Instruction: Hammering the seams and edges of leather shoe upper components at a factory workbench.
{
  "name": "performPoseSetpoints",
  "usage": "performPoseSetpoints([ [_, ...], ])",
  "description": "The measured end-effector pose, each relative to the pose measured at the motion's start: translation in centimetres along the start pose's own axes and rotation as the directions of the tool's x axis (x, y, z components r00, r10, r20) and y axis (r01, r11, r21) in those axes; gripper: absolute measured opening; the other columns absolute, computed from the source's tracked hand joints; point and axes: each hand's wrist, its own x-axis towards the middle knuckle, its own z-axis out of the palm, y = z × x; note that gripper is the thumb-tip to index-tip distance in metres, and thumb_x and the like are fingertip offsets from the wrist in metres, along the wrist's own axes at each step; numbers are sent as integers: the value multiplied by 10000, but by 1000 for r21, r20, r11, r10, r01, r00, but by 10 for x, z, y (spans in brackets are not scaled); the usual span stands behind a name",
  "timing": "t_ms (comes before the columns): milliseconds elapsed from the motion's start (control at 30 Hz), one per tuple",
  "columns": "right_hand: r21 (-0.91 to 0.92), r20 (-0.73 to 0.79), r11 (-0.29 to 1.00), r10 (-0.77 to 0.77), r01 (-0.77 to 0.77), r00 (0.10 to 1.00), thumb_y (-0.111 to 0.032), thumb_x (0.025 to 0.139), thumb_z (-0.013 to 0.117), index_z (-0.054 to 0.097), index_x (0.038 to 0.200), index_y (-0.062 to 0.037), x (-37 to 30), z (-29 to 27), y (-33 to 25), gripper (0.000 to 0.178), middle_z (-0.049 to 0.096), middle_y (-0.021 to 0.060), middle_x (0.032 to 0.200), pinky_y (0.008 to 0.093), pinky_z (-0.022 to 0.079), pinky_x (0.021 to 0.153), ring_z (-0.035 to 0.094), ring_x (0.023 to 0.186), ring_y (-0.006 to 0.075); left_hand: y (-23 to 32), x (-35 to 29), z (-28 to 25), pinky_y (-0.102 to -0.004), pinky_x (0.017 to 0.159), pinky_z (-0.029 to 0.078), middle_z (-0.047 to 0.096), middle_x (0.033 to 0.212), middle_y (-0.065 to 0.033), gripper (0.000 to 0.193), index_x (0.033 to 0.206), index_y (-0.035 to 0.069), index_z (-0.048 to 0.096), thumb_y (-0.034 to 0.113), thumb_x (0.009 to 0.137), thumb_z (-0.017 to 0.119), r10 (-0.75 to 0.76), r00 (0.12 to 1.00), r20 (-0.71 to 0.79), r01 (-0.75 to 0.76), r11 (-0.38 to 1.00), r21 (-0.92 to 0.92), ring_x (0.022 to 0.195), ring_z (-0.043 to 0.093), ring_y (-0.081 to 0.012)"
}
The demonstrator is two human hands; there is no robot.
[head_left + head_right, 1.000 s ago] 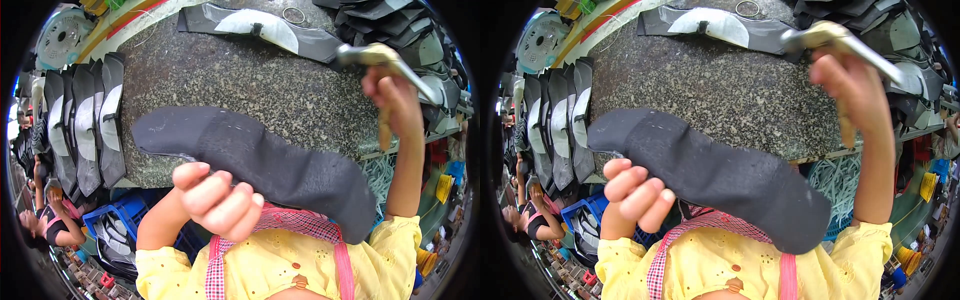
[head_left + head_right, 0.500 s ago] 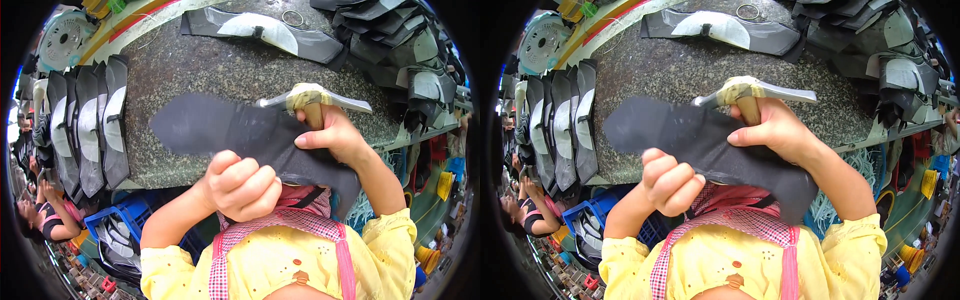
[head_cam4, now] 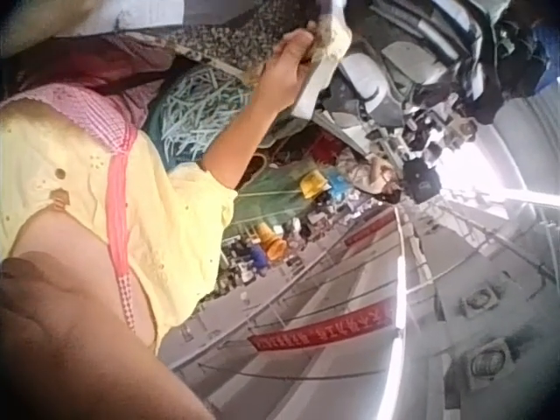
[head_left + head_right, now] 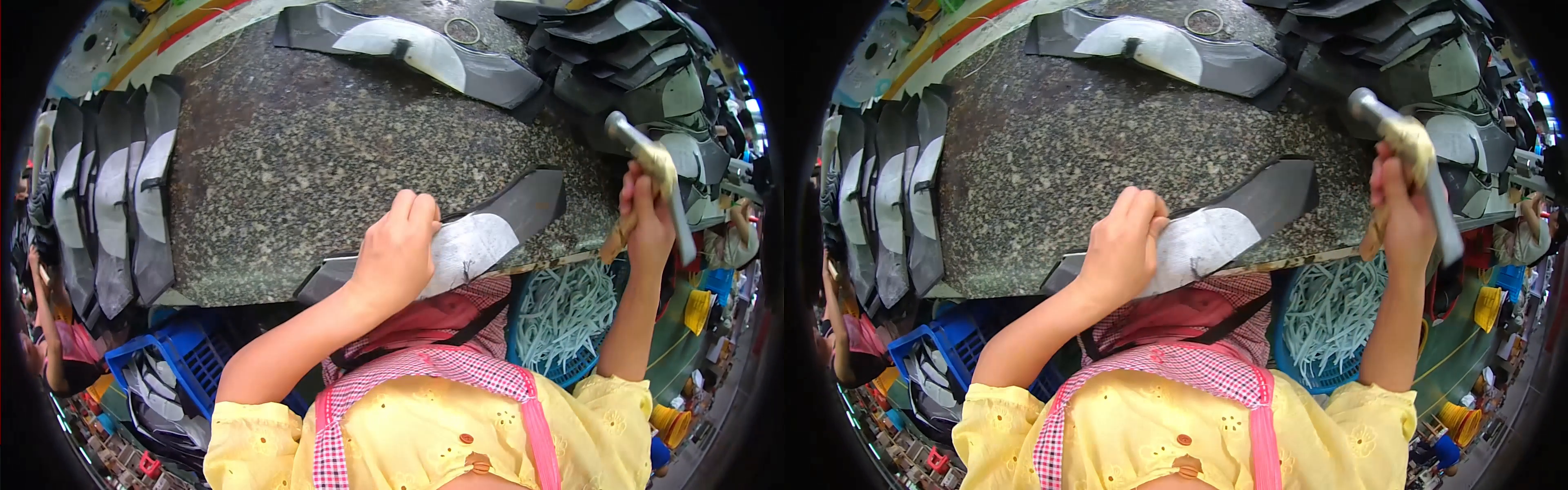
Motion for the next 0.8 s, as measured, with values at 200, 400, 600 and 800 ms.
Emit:
performPoseSetpoints([
  [200,-269,719,739,-273,618,639,-117,783,676,608,1002,-21,-44,61,-15,248,634,119,827,352,506,571,639,661,262,-13,-3,3,-418,668,463,541,855,-108,121,887,32,558,-14,797,625,217,971,-99,-156,892,425,791,558,-299],
  [400,-331,713,671,-283,663,642,-154,713,668,580,958,-27,-49,62,1,289,584,98,745,361,481,528,622,622,270,-14,24,-26,-372,688,485,598,872,-95,211,978,46,658,24,772,700,231,964,133,-246,963,110,803,578,-266],
  [600,-315,684,782,-205,538,700,-131,709,676,587,934,-20,-54,63,3,266,582,95,744,355,490,546,621,623,273,-33,26,-18,-328,606,506,604,847,-88,317,980,6,682,-18,664,682,518,840,162,-532,845,59,714,590,-239],
  [800,-463,311,839,-151,288,939,-180,724,741,627,851,-43,-51,81,-38,219,627,113,752,355,481,566,628,632,307,-36,26,-14,-261,562,487,558,861,-74,312,936,-57,634,52,645,638,643,748,167,-663,735,142,704,540,-174],
])
